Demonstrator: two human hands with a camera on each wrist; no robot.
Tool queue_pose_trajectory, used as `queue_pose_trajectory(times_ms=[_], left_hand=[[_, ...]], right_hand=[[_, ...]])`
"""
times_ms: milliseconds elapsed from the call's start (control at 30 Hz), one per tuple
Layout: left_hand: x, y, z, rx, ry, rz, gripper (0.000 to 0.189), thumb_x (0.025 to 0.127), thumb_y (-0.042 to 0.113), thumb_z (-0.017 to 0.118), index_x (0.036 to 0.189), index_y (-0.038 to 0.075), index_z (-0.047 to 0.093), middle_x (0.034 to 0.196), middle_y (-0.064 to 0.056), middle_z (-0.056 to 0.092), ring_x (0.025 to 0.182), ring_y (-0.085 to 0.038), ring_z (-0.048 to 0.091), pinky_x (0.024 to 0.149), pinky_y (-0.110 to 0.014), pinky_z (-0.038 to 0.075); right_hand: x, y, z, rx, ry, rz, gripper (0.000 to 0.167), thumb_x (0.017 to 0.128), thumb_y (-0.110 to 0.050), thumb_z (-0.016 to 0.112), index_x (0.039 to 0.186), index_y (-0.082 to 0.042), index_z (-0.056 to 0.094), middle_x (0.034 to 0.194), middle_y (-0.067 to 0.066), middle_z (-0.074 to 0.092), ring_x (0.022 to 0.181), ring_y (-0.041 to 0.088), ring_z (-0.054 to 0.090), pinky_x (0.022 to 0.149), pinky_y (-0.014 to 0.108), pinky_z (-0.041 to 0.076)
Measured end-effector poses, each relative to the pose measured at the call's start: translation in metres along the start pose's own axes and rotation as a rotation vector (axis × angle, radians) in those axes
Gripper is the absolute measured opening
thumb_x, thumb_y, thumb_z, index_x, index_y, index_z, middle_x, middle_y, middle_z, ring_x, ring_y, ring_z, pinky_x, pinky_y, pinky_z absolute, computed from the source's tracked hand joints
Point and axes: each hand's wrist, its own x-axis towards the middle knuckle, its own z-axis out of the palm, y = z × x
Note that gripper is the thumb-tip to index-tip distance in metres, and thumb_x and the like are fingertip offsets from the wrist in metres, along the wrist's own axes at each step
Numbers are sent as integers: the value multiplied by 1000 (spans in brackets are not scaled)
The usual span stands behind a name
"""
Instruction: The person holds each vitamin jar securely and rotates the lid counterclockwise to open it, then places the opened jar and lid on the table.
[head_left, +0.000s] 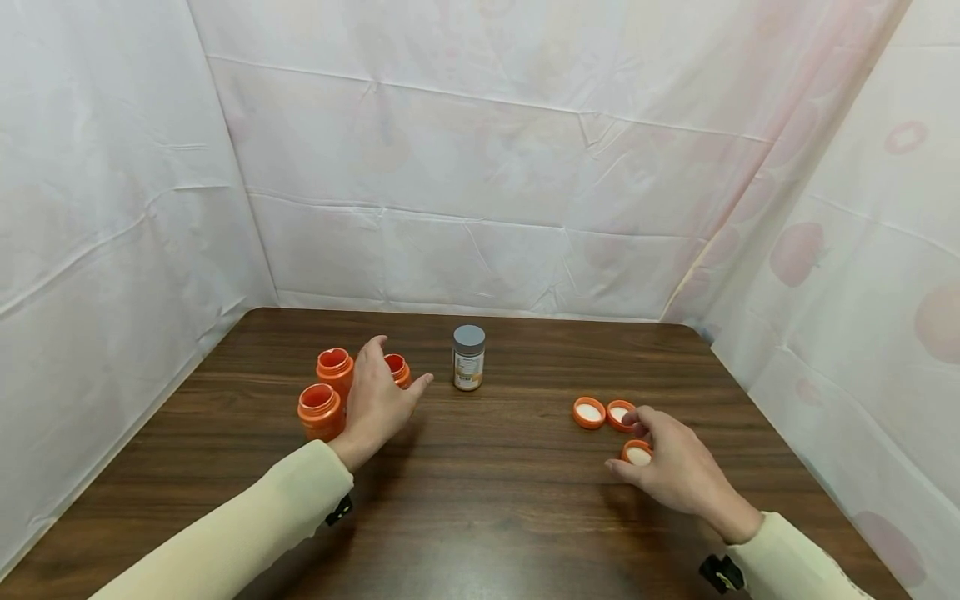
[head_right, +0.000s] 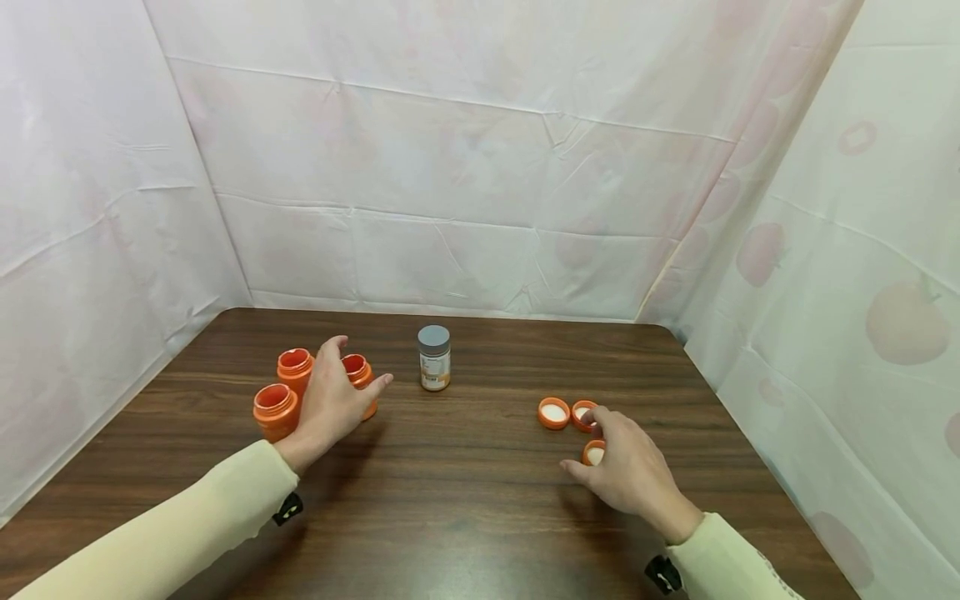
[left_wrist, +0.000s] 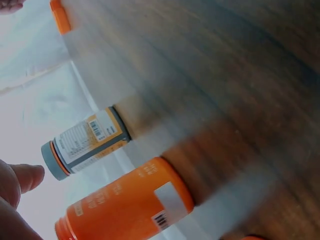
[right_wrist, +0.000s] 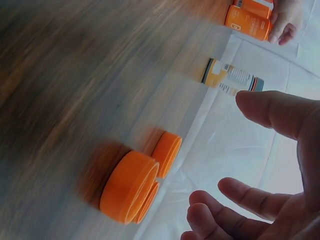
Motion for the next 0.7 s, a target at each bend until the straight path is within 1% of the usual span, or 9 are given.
queue_pose_trajectory(times_ms=[133,367,500,700], left_hand=[[-2,6,-2,29,29,90,92,83,34,87,149,-2,35,147,-23,44,137,-38,42,113,-53,37],[-6,13,-1,36,65,238,83,83,31,88,144,-2,43,146,-20,47,139,-36,41,113,-52,37],[-9,17,2,39,76,322,79,82,29,89,141,-2,47,143,-18,50,138,-35,43,115,-50,35],[-15,23,6,57,86,392,77,80,27,90,139,-1,51,140,-16,54,135,-35,47,116,-51,34]], right_hand=[[-1,-6,4,7,16,-16,54,77,-40,90,117,-13,65,117,3,68,103,29,65,83,48,51],[-5,-16,11,5,31,-32,60,78,-36,89,126,-8,65,125,7,67,119,34,59,93,56,48],[-7,-23,14,7,41,-62,62,78,-36,90,126,-7,65,125,7,67,119,33,60,94,57,48],[-7,-30,19,11,63,-116,61,77,-32,92,126,-9,66,124,4,68,117,28,63,93,53,50]])
